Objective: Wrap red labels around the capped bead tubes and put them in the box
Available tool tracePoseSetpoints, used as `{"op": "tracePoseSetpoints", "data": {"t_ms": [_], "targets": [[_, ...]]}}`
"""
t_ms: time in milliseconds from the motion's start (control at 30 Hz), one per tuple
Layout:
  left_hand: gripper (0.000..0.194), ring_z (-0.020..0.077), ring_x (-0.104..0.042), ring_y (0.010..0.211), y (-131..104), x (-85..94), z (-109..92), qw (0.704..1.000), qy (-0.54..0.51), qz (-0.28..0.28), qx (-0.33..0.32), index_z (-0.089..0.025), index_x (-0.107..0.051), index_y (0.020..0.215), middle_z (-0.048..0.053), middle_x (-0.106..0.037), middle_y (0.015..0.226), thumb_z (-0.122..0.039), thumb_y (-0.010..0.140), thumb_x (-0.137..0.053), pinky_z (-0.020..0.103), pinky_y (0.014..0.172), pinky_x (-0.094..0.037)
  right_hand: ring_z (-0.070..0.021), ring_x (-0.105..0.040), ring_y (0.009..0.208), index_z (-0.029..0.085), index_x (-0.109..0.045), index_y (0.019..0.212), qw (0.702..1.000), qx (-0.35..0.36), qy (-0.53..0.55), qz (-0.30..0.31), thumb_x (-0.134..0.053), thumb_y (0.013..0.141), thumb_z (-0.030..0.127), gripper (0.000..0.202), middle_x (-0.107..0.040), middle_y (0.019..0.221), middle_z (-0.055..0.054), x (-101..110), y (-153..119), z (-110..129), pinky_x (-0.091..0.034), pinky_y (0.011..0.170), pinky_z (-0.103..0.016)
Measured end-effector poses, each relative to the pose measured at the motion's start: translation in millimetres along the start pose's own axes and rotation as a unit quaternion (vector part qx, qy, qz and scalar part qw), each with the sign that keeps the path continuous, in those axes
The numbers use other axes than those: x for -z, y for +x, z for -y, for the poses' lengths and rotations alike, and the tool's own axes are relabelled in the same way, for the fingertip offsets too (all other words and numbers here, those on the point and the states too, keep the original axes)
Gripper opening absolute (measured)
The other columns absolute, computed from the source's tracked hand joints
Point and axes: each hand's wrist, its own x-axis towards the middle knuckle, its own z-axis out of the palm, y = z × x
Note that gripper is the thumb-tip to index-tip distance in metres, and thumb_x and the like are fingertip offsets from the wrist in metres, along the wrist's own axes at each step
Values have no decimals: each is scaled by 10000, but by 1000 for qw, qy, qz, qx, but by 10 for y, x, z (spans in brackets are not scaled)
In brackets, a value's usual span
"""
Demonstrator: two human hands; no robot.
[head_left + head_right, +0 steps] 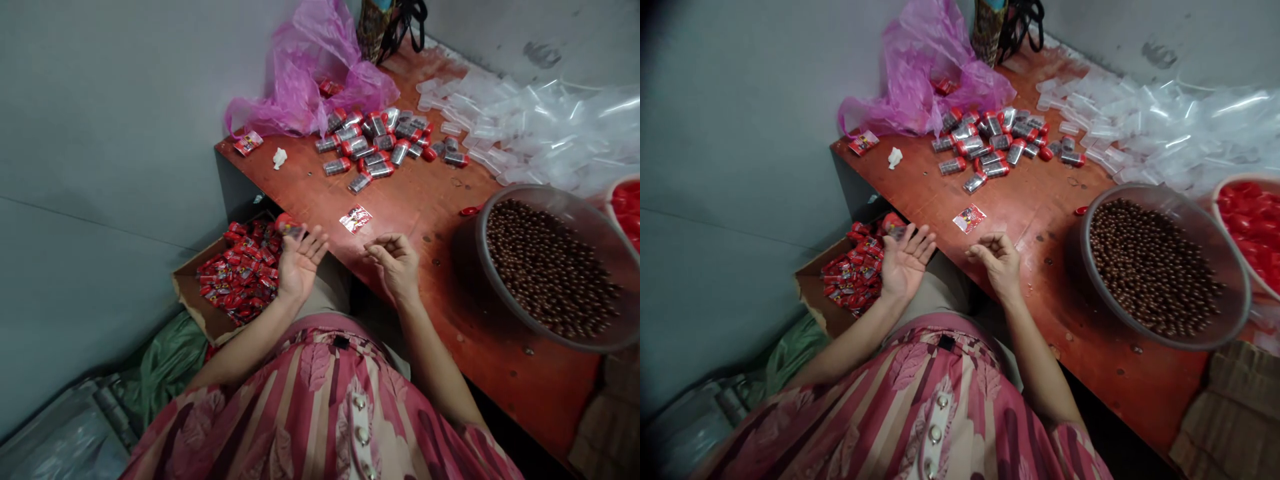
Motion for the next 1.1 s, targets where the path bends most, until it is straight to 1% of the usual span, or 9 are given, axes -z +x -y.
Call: {"op": "tracePoseSetpoints", "data": {"t_ms": [67, 133, 267, 367, 500, 667, 833, 967, 1100], "targets": [[542, 206, -647, 982, 14, 148, -23, 997, 66, -46, -16, -210, -604, 1112, 111, -653, 1139, -616, 761, -530, 358, 870, -501, -118, -642, 577, 199, -545, 825, 1000, -4, -21, -15, -709, 721, 314, 226, -641, 698, 31, 59, 60, -6, -557, 539, -249], [495, 220, -644, 985, 102, 183, -4, 979, 197, -18, -55, -207, -623, 1113, 114, -652, 1141, -536, 743, -610, 374, 893, -489, -114, -638, 570, 192, -552, 808, 999, -9, -41, -27, -695, 738, 340, 217, -648, 695, 23, 100, 116, -19, -548, 521, -237], [394, 255, -443, 1267, 505, -46, 101, 832, 486, 136, -231, -235, -651, 1112, 87, -554, 1305, -392, 750, -658, 415, 1102, -272, -112, -635, 582, 187, -564, 794, 998, -9, -59, -21, -674, 760, 354, 202, -656, 698, 15, 76, 161, -22, -538, 517, -225], [384, 303, -322, 1342, 820, -234, 212, 719, 619, 173, -264, -252, -632, 1146, 81, -527, 1336, -325, 769, -647, 516, 1129, -106, -112, -630, 579, 186, -568, 777, 998, -13, -61, -6, -680, 756, 342, 193, -648, 677, 19, 37, 147, -9, -530, 522, -224], [276, 298, -323, 1339, 988, -302, 337, 666, 673, 163, -278, -286, -660, 1086, 40, -540, 1325, -301, 827, -568, 539, 1122, -73, -110, -612, 549, 186, -564, 761, 997, -25, -76, 4, -679, 753, 354, 203, -641, 635, 23, 64, 154, -15, -518, 519, -228], [219, 281, -372, 1310, 977, -296, 359, 687, 653, 150, -282, -279, -694, 986, 37, -597, 1256, -257, 848, -525, 565, 1116, -58, -106, -603, 550, 181, -561, 760, 996, -32, -83, 0, -678, 745, 382, 233, -631, 637, 23, 81, 308, -66, -507, 520, -224], [236, 241, -397, 1303, 840, -302, 344, 727, 592, 162, -306, -250, -681, 1004, 44, -613, 1231, -276, 869, -489, 510, 1122, -123, -109, -636, 722, 206, -533, 966, 997, -20, -45, -64, -696, 716, 399, 356, -638, 834, 14, -5, 499, -107, -521, 614, -229], [272, 227, -445, 1266, 636, -327, 292, 791, 504, 180, -297, -240, -656, 1072, 73, -599, 1250, -309, 828, -557, 441, 1093, -241, -88, -605, 613, 209, -513, 994, 999, -42, -3, -32, -758, 634, 325, 451, -632, 759, 45, -24, 537, -50, -491, 566, -208], [354, 210, -621, 973, 561, -306, 149, 875, 415, 185, -168, -205, -665, 1044, 63, -683, 1033, -430, 778, -602, 309, 855, -451, -88, -581, 559, 205, -521, 992, 997, -56, -22, 44, -764, 616, 309, 460, -645, 706, 47, 13, 537, 111, -464, 531, -209]]}}
